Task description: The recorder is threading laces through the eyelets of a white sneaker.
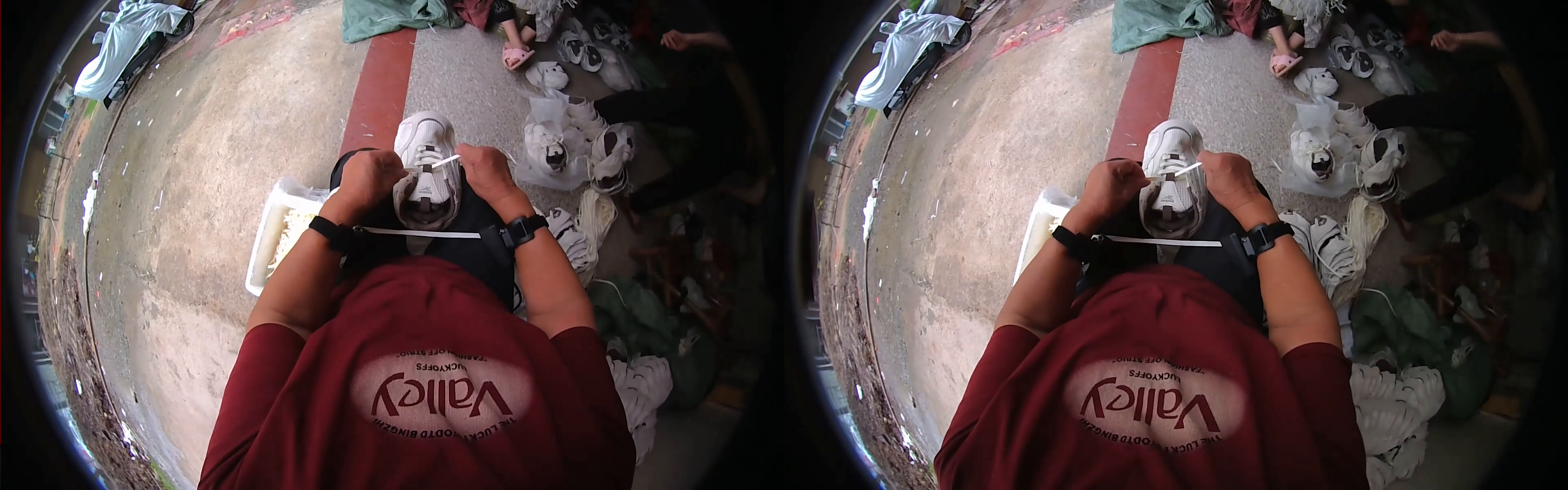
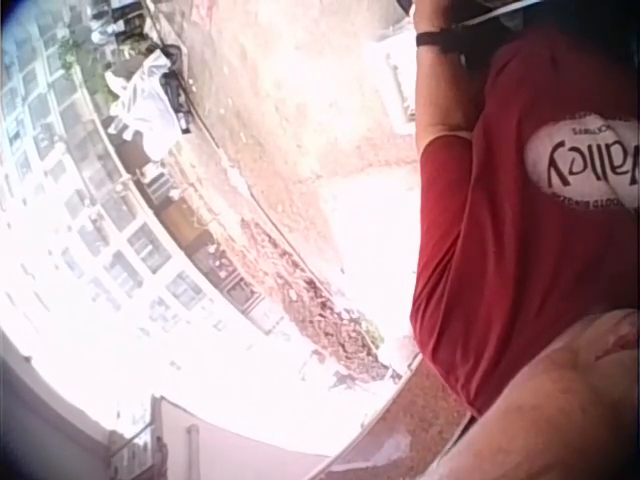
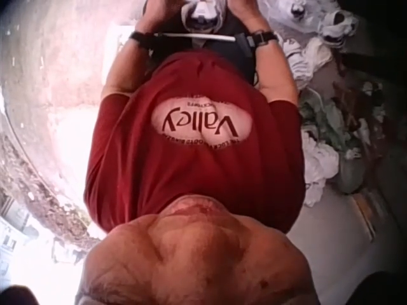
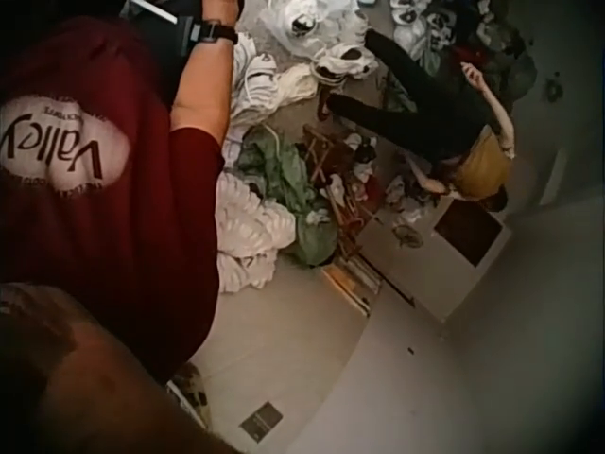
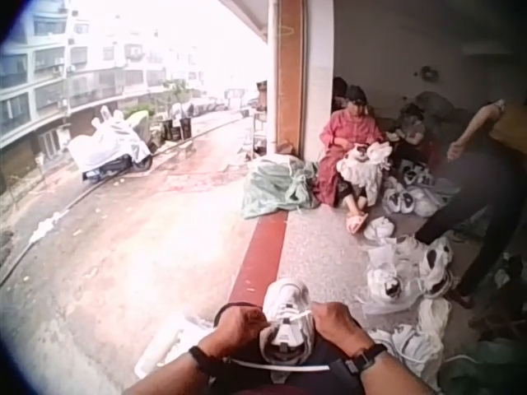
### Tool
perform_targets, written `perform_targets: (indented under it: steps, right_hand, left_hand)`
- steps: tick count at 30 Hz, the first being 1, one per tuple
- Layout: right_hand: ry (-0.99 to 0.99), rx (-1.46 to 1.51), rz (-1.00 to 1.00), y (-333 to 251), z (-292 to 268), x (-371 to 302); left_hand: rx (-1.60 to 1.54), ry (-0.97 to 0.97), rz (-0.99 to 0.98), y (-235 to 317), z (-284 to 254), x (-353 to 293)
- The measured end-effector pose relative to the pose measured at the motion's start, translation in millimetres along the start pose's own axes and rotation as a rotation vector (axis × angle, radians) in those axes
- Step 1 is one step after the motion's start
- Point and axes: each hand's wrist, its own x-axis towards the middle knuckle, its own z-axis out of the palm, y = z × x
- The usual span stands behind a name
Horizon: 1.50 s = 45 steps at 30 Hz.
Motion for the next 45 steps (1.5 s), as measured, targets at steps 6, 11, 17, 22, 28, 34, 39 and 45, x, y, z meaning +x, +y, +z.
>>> perform_targets:
  steps: [6, 11, 17, 22, 28, 34, 39, 45]
  right_hand:
    - [-0.033, 0.065, 0.051, -0.2, 0.2, -3.1]
    - [-0.114, 0.003, 0.050, 2.1, -2.6, -12.3]
    - [-0.292, 0.423, 0.296, -6.4, -11.4, -5.5]
    - [-0.251, 0.278, 0.254, -17.8, 4.0, 4.8]
    - [-0.147, 0.120, 0.318, -18.0, 27.1, -0.7]
    - [-0.109, 0.248, 0.297, -12.5, 30.6, -17.8]
    - [-0.121, 0.266, 0.271, -10.1, 33.7, -15.5]
    - [-0.182, 0.203, 0.137, -1.7, 28.8, 0.5]
  left_hand:
    - [0.109, 0.088, 0.225, -3.7, 0.6, 2.7]
    - [0.230, 0.329, 0.358, 3.3, 2.4, 10.1]
    - [0.212, -0.047, 0.813, 17.5, -0.3, 2.5]
    - [0.239, -0.103, 0.684, 5.0, 8.1, -10.4]
    - [0.284, -0.239, 0.157, 19.3, 17.0, -2.8]
    - [0.070, -0.123, 0.097, -20.7, 18.1, 4.5]
    - [-0.046, -0.122, 0.028, -15.2, 17.3, -0.7]
    - [-0.147, -0.054, 0.070, -20.3, 36.2, -1.9]
